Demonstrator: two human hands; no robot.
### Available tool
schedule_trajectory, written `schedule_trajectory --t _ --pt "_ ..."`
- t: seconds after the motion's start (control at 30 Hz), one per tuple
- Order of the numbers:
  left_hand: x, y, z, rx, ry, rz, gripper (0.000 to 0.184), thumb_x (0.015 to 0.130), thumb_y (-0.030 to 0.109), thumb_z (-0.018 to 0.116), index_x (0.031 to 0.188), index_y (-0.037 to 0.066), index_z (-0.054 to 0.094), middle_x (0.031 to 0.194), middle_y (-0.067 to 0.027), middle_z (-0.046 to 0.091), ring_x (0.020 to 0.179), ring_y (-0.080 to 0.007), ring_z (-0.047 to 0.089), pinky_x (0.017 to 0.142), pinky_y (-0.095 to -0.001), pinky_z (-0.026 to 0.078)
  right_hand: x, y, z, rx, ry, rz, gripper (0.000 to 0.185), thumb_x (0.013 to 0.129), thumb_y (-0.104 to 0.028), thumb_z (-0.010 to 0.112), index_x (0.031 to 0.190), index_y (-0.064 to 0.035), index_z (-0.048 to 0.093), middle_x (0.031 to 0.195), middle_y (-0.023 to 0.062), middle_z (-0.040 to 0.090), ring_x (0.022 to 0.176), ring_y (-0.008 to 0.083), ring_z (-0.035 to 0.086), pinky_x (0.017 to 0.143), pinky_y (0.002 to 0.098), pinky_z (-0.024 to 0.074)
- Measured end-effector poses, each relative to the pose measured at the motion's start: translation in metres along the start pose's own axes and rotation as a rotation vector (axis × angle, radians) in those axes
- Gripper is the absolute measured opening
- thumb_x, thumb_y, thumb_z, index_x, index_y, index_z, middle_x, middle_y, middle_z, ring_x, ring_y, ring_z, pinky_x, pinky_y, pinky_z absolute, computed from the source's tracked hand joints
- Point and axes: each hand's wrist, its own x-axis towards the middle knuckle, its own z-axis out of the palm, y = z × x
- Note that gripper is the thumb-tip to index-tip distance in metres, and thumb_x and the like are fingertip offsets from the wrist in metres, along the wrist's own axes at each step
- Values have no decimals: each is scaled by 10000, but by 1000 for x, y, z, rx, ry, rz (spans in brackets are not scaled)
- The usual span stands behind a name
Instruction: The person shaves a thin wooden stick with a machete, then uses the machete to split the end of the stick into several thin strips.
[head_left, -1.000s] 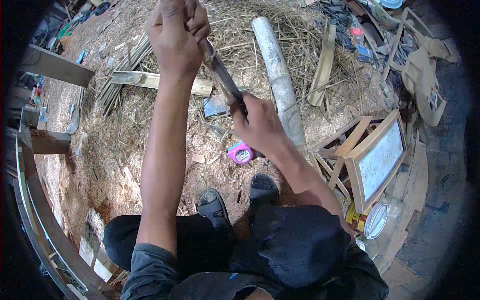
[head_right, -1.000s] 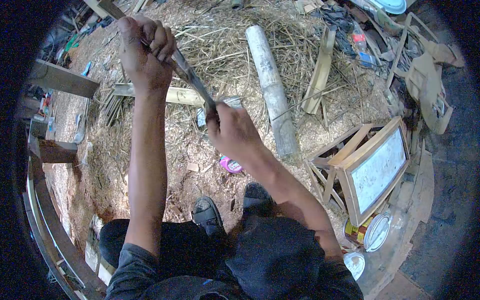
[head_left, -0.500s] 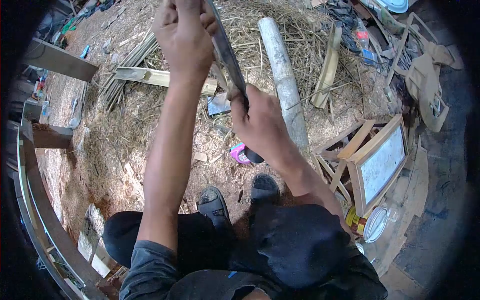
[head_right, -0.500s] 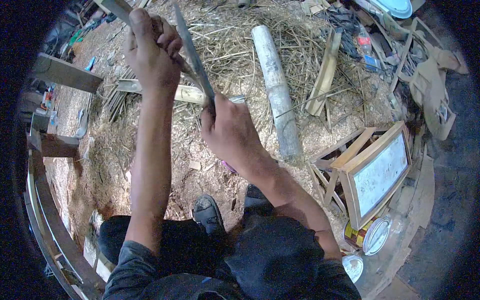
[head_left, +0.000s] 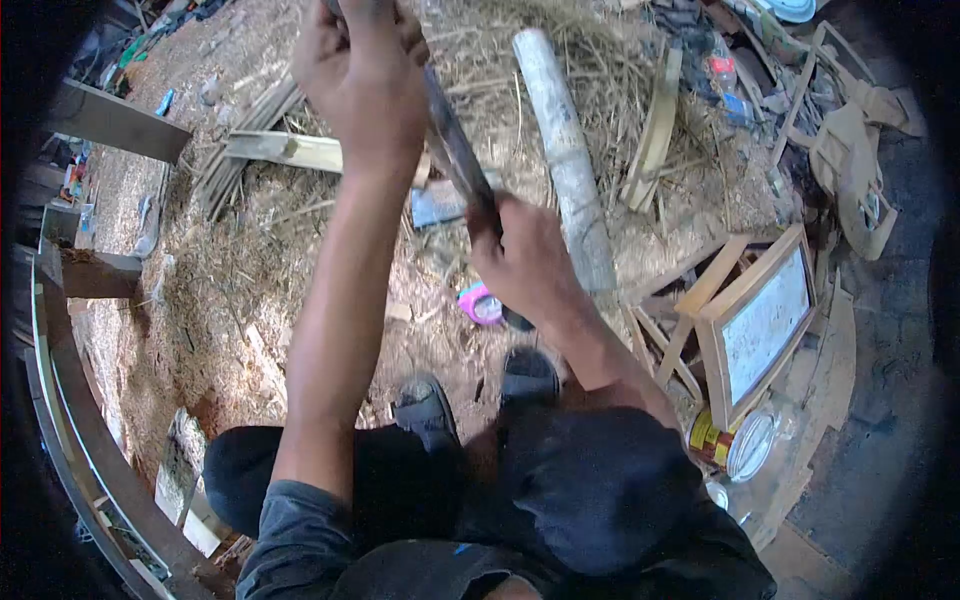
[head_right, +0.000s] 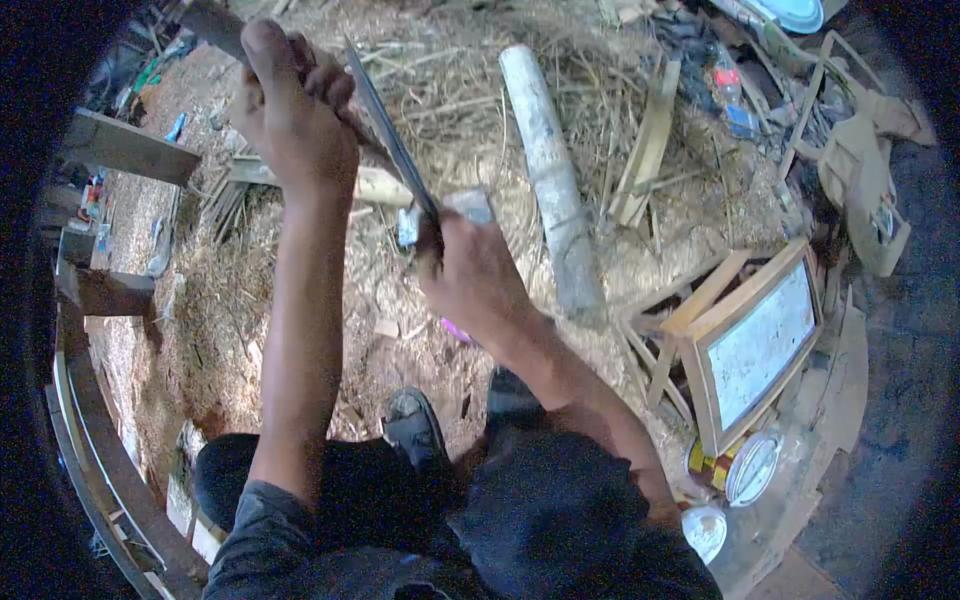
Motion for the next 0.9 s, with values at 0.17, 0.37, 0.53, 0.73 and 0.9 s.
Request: schedule_trajectory --t 0.17,0.37,0.53,0.73,0.9 --pt "5 -3 -11 -72 -120 -28 426 977 445 544 770 92 425 585 9 343 479 -69 300 429 -234 232 4 41 21 200 20 -96 146 906 -92 565 829 26 606 627 200 606 538 338 621 512 428 442" --pt "7 -3 -14 -112 -114 -99 453 999 463 481 761 85 411 561 15 281 461 -85 240 429 -256 223 9 5 6 -13 12 -76 153 910 -91 575 848 46 604 526 144 548 484 245 613 450 381 434" --pt "12 -1 -18 -39 -85 -43 465 1000 479 469 746 97 389 558 12 281 448 -87 236 430 -261 216 9 15 29 59 107 -215 189 932 -116 567 834 44 584 522 124 561 454 262 602 425 377 451" --pt "6 2 -14 -25 -74 -32 476 994 494 471 743 100 380 550 18 269 444 -88 263 414 -246 213 9 -9 7 27 44 -143 186 928 -108 550 850 57 584 567 195 586 508 342 628 455 414 471" --pt "8 1 -16 -24 -94 -1 465 990 482 489 746 99 384 559 18 269 459 -88 257 421 -251 223 15 0 6 -85 -146 24 191 926 -117 556 960 70 574 624 216 624 612 356 680 559 420 562"
